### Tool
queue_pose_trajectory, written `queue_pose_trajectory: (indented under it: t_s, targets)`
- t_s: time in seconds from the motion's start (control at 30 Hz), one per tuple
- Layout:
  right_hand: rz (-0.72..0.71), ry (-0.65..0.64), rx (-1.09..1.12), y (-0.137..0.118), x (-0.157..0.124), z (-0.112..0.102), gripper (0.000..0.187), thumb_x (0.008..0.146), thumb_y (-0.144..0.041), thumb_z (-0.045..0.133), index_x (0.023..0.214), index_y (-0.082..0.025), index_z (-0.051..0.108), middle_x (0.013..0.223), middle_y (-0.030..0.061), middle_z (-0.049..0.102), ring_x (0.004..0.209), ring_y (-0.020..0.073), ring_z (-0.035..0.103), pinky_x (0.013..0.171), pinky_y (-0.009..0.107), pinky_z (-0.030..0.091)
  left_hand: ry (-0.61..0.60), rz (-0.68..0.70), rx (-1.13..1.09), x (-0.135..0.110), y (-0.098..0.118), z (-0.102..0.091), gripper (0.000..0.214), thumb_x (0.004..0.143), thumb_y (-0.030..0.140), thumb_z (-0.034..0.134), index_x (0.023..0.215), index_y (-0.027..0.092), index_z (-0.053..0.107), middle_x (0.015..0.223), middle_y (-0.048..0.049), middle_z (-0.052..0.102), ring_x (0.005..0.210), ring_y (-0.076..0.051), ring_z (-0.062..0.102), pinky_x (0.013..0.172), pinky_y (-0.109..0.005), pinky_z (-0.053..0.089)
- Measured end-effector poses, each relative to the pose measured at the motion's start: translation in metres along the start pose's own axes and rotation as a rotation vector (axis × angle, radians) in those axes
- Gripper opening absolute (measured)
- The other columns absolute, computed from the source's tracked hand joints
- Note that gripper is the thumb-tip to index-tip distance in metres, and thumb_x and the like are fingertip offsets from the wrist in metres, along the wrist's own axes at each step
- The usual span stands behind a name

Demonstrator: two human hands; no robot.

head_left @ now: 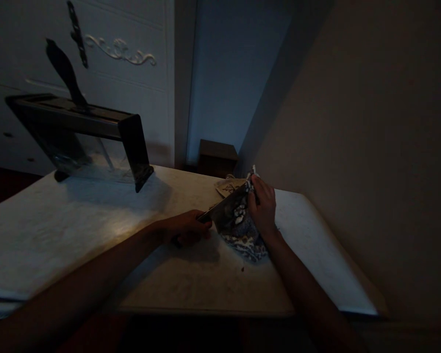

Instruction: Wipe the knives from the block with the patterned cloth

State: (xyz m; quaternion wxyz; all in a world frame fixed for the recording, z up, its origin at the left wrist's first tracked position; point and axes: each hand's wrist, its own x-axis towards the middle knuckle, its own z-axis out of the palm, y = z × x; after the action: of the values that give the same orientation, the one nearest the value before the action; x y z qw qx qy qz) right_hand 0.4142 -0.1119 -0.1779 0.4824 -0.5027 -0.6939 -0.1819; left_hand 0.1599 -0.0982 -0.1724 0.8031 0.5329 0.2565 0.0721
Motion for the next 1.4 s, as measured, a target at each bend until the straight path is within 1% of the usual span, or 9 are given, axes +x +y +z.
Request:
queue_pose_trajectory:
  t_s: [0.17, 0.37, 0.5, 0.63, 0.8, 0.97, 1.13, 1.23, 1.4]
  targets:
    - [0.212, 0.068, 0.083, 0.015, -0.002, 0.002, 0.039, 0.09, -0.026, 0.045, 0.125, -0.021, 0.06, 0.124, 0.0094, 0.063, 0.116, 0.023, 0.056, 0.102, 0.046, 0.042, 0.037, 0.005, 0.046, 0.0, -0.001, 0.0, 0.034, 0.064, 0.024, 0.071, 0.068, 0.021, 0.037, 0.044, 0.0096, 0.038, 0.029, -0.004, 0.027, 0.026, -0.013, 0.022]
    - [0.476, 0.026, 0.307, 0.019, -0.003, 0.003, 0.033, 0.085, -0.029, 0.048, 0.11, -0.018, 0.065, 0.109, 0.0065, 0.068, 0.102, 0.0216, 0.061, 0.095, 0.038, 0.045, 0.08, 0.026, 0.076, 0.0, -0.002, 0.003, 0.034, 0.063, 0.026, 0.07, 0.068, 0.021, 0.037, 0.046, 0.0086, 0.04, 0.028, -0.004, 0.028, 0.025, -0.014, 0.021]
    - [0.576, -0.021, 0.369, 0.019, -0.002, 0.003, 0.031, 0.083, -0.033, 0.05, 0.105, -0.018, 0.065, 0.102, 0.0056, 0.069, 0.096, 0.0218, 0.061, 0.09, 0.036, 0.046, 0.059, 0.063, 0.028, 0.001, -0.004, 0.002, 0.036, 0.064, 0.028, 0.072, 0.066, 0.021, 0.037, 0.045, 0.0088, 0.038, 0.028, -0.003, 0.027, 0.026, -0.014, 0.021]
    - [0.629, -0.056, 0.409, 0.02, -0.003, 0.003, 0.032, 0.082, -0.038, 0.051, 0.102, -0.018, 0.065, 0.099, 0.0048, 0.069, 0.093, 0.0219, 0.061, 0.088, 0.035, 0.045, 0.026, 0.069, -0.06, 0.003, -0.007, -0.003, 0.035, 0.067, 0.027, 0.073, 0.07, 0.021, 0.038, 0.045, 0.0097, 0.038, 0.029, -0.003, 0.024, 0.025, -0.013, 0.019]
    - [0.68, -0.098, 0.429, 0.021, -0.004, 0.007, 0.031, 0.079, -0.04, 0.05, 0.095, -0.018, 0.066, 0.092, 0.0043, 0.068, 0.088, 0.0226, 0.06, 0.084, 0.035, 0.044, 0.052, 0.103, -0.133, 0.003, -0.009, -0.005, 0.038, 0.068, 0.027, 0.074, 0.072, 0.021, 0.037, 0.046, 0.0105, 0.038, 0.03, -0.002, 0.023, 0.026, -0.012, 0.019]
    - [0.803, 0.012, 0.444, 0.027, -0.005, 0.01, 0.032, 0.075, -0.043, 0.051, 0.088, -0.017, 0.063, 0.088, 0.0051, 0.067, 0.084, 0.022, 0.058, 0.082, 0.035, 0.045, 0.088, 0.139, -0.197, 0.003, -0.009, -0.006, 0.039, 0.071, 0.035, 0.074, 0.076, 0.02, 0.039, 0.048, 0.0113, 0.036, 0.031, -0.001, 0.02, 0.028, -0.011, 0.018]
    - [0.758, 0.146, 0.424, 0.022, -0.008, 0.011, 0.035, 0.077, -0.045, 0.056, 0.096, -0.016, 0.059, 0.096, 0.0059, 0.063, 0.093, 0.0211, 0.057, 0.089, 0.034, 0.043, 0.094, 0.132, -0.24, 0.004, -0.01, -0.008, 0.034, 0.073, 0.032, 0.073, 0.077, 0.018, 0.042, 0.046, 0.0115, 0.033, 0.031, -0.001, 0.02, 0.028, -0.011, 0.017]
    - [0.705, 0.198, 0.417, 0.014, -0.009, 0.012, 0.036, 0.078, -0.046, 0.058, 0.101, -0.017, 0.056, 0.101, 0.0055, 0.06, 0.098, 0.0198, 0.055, 0.092, 0.033, 0.042, 0.053, 0.146, -0.287, 0.005, -0.009, -0.008, 0.028, 0.074, 0.023, 0.069, 0.077, 0.019, 0.041, 0.046, 0.0109, 0.035, 0.031, -0.001, 0.018, 0.027, -0.01, 0.018]
    - [0.73, 0.17, 0.472, 0.007, -0.008, 0.015, 0.041, 0.08, -0.051, 0.059, 0.103, -0.018, 0.055, 0.104, 0.006, 0.059, 0.099, 0.0193, 0.055, 0.092, 0.033, 0.042, -0.081, 0.08, -0.343, 0.006, -0.008, -0.007, 0.025, 0.071, 0.011, 0.06, 0.075, 0.021, 0.037, 0.041, 0.0126, 0.03, 0.028, -0.003, 0.014, 0.025, -0.01, 0.018]
